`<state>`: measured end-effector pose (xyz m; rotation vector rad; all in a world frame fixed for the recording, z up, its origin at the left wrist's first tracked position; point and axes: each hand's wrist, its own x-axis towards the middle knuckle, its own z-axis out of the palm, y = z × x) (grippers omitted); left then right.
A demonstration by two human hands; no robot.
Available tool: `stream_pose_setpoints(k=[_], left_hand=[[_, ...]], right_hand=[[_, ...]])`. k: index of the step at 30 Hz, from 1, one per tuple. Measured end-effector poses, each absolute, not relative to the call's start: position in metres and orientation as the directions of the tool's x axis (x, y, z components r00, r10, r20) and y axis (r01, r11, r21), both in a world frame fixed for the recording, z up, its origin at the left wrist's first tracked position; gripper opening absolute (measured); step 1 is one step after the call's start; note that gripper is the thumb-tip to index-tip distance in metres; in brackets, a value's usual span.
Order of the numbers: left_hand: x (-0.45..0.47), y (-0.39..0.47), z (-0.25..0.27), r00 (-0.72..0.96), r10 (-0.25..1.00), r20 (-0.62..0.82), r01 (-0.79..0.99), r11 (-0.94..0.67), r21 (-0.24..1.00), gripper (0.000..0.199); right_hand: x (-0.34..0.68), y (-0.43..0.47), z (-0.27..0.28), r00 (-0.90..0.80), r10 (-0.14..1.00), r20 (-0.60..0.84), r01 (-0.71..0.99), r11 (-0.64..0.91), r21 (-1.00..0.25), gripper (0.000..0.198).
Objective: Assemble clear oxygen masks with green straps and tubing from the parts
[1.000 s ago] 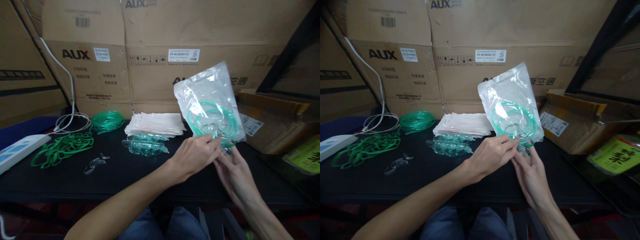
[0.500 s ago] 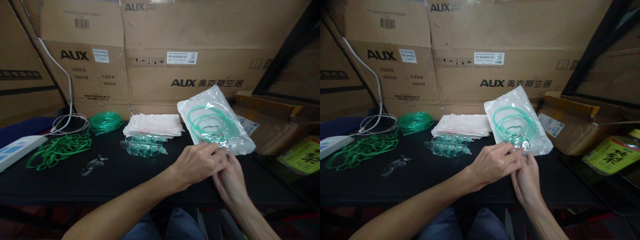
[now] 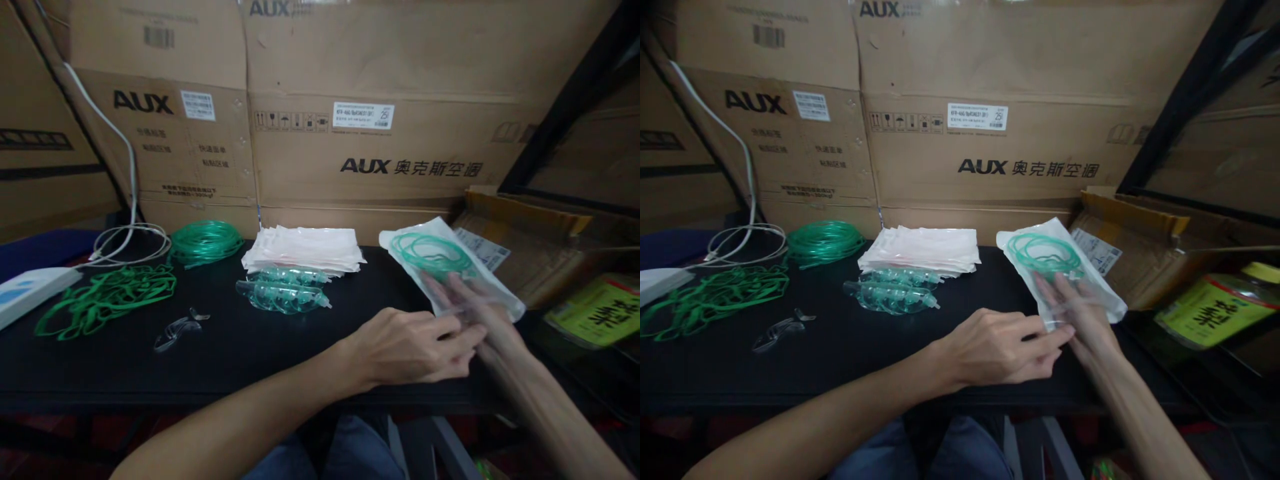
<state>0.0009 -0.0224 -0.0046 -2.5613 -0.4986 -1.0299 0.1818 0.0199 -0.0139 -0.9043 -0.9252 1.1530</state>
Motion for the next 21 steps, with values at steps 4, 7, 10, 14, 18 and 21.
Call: stream_pose_setpoints(k=[4, 7, 10, 14, 18, 21], left_hand=[[-0.003, -0.022, -0.001, 0.73, 0.308, 0.61, 0.468, -0.876, -0.118, 0.03], [-0.005, -0.022, -0.001, 0.713, 0.4, 0.575, 0.517, -0.854, -0.047, 0.028], [-0.006, -0.023, -0.002, 0.712, 0.453, 0.537, 0.544, -0.839, -0.013, 0.028], [-0.002, -0.021, 0.001, 0.627, 0.582, 0.517, 0.597, -0.786, 0.161, 0.027], [0.013, -0.013, 0.004, 0.548, 0.678, 0.489, 0.673, -0.705, 0.224, 0.042], [0.033, -0.005, 0.0, 0.583, 0.642, 0.498, 0.678, -0.722, 0.136, 0.039]], right_hand=[[0.206, 0.022, -0.013, 0.144, 0.985, -0.096, -0.34, -0.042, -0.939, 0.011], [0.219, 0.004, -0.02, 0.168, 0.975, -0.145, -0.363, -0.075, -0.929, 0.016], [0.225, -0.012, -0.022, 0.18, 0.956, -0.231, -0.436, -0.133, -0.89, 0.021], [0.226, -0.01, -0.02, 0.18, 0.93, -0.322, -0.493, -0.198, -0.847, 0.024], [0.229, -0.006, -0.028, 0.194, 0.959, -0.208, -0.416, -0.111, -0.902, 0.023], [0.233, -0.021, -0.034, 0.165, 0.985, -0.041, -0.296, 0.009, -0.955, 0.025]])
